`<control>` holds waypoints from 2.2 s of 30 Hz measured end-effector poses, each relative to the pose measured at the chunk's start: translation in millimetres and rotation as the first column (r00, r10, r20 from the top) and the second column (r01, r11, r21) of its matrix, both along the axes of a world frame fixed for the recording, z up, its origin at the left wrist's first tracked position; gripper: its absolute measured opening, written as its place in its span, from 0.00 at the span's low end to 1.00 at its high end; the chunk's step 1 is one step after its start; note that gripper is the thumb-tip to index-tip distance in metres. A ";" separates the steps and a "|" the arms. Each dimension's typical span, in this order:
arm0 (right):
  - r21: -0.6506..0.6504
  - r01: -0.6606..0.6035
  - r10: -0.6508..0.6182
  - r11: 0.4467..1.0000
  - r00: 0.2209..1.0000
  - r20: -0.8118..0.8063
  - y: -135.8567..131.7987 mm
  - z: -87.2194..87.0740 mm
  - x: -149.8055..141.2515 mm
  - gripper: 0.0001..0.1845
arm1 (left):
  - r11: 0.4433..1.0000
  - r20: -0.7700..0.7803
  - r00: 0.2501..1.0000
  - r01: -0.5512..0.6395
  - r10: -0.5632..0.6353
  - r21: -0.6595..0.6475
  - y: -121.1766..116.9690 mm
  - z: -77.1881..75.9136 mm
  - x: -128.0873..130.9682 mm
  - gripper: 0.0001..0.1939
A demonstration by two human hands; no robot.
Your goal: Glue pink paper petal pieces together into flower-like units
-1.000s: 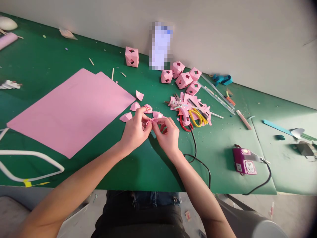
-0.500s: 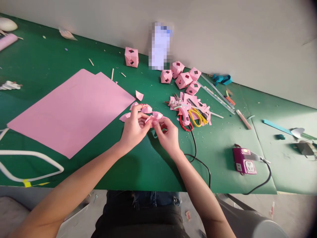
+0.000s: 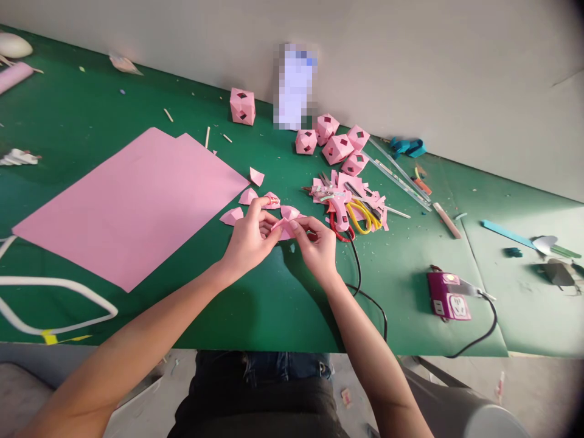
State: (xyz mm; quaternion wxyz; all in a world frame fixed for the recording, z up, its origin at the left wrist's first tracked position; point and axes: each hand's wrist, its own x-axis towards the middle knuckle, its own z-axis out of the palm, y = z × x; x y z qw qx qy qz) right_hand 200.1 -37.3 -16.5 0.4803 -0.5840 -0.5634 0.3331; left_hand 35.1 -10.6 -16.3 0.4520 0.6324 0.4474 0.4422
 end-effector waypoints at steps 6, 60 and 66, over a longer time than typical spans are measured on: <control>0.185 0.011 -0.053 0.983 0.972 0.227 -0.8 -2.7 -3.0 0.13 | 0.997 0.056 0.998 0.018 -0.014 -0.076 1.1 -1.9 -0.6 0.23; 0.166 0.521 -0.537 0.837 0.727 0.429 28.2 -10.7 55.0 0.18 | 0.968 -0.087 0.972 -0.206 0.219 0.141 14.4 1.5 -12.9 0.15; 0.166 0.430 -0.459 0.887 0.791 0.405 15.9 -5.0 37.7 0.19 | 0.956 -0.123 0.955 -0.250 0.269 0.154 19.1 1.0 -17.1 0.16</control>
